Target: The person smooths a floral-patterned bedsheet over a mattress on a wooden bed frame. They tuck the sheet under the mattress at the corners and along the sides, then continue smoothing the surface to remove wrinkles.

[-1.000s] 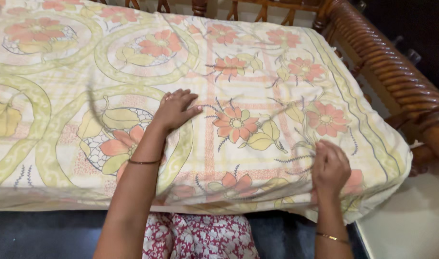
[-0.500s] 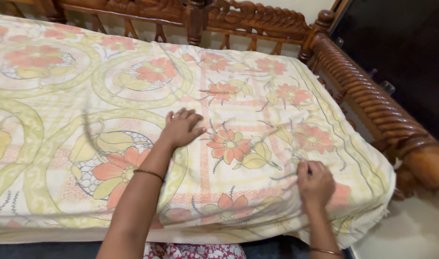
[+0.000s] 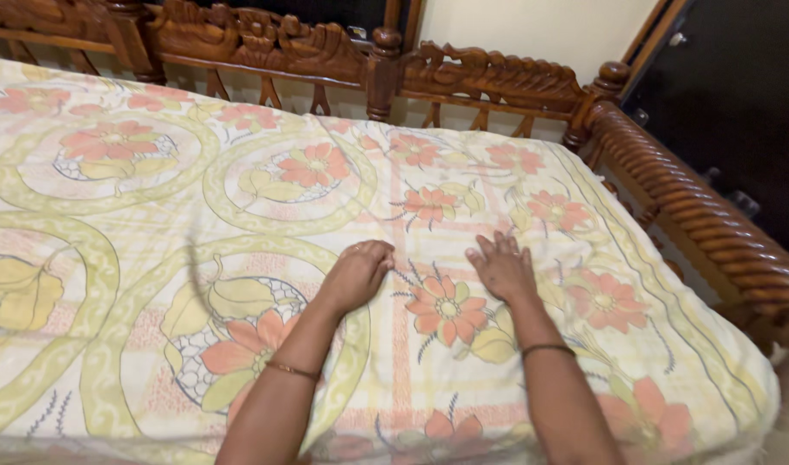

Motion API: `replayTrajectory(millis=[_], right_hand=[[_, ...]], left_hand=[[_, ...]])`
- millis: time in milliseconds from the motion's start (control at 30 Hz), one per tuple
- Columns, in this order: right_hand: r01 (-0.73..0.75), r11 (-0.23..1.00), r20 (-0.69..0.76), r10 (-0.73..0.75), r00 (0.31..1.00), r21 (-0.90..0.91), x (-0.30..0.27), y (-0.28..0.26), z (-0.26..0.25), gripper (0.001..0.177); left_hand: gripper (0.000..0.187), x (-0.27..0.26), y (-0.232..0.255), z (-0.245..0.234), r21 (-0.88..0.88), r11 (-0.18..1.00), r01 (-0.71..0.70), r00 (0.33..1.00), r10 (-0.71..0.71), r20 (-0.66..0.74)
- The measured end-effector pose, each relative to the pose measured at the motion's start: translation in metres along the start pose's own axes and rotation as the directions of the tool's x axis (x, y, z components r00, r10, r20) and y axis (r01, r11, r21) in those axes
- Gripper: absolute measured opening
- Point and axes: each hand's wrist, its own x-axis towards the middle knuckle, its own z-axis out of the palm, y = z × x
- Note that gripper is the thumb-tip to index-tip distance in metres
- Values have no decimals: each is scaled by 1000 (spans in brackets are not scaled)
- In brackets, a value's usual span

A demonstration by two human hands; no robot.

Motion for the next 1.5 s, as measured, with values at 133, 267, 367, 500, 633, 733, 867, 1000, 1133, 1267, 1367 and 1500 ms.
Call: replayTrajectory(millis=[133,267,367,500,633,733,867,1000,1133,1267,1367,1500], right_hand=[[98,993,-144,-88,986,68,-19,7,-5,42],[206,936,-146,-170,975,286,-46,-6,-36,39],[246,891,-91,-228,969,382,-63,-15,-50,43],[274,891,-140,-239,961,362,-70,-10,-50,45],[292,901,-219,-229,949,321,-69,0,-43,48],[143,961,-144,-111,983,237,-62,5,-33,54],[-169,986,61,169,984,4,-57,10,-20,68],[-361,924,142,377,915,-125,-45,34,-18,72],[-442,876,33,456,889,-194,-44,115,-32,79],[-616,747,-32,630,776,-251,-63,187,-59,77],[-689,679,-71,697,714,-254,-68,190,-65,74],[64,929,131,-17,991,-366,-52,106,-24,41]], left_hand=[[20,2,12,-7,-20,999,-43,997,42,-58],[19,5,13,-10,-17,999,-29,993,27,-117],[19,1,14,-13,24,1000,-11,989,15,-144],[21,2,8,-13,42,990,136,990,-137,13],[28,-3,15,-21,-53,990,133,991,-131,30],[39,-8,24,-28,-112,976,188,982,-185,40],[35,-10,24,-27,-59,989,135,984,-127,127],[31,-12,14,-22,-3,992,123,963,-119,240],[21,-18,4,-16,-20,999,46,976,-41,215],[19,-17,-1,-12,-16,1000,2,979,1,206],[31,-16,10,-13,-23,999,47,973,-40,226],[48,-12,24,-18,-40,999,-6,979,14,205]])
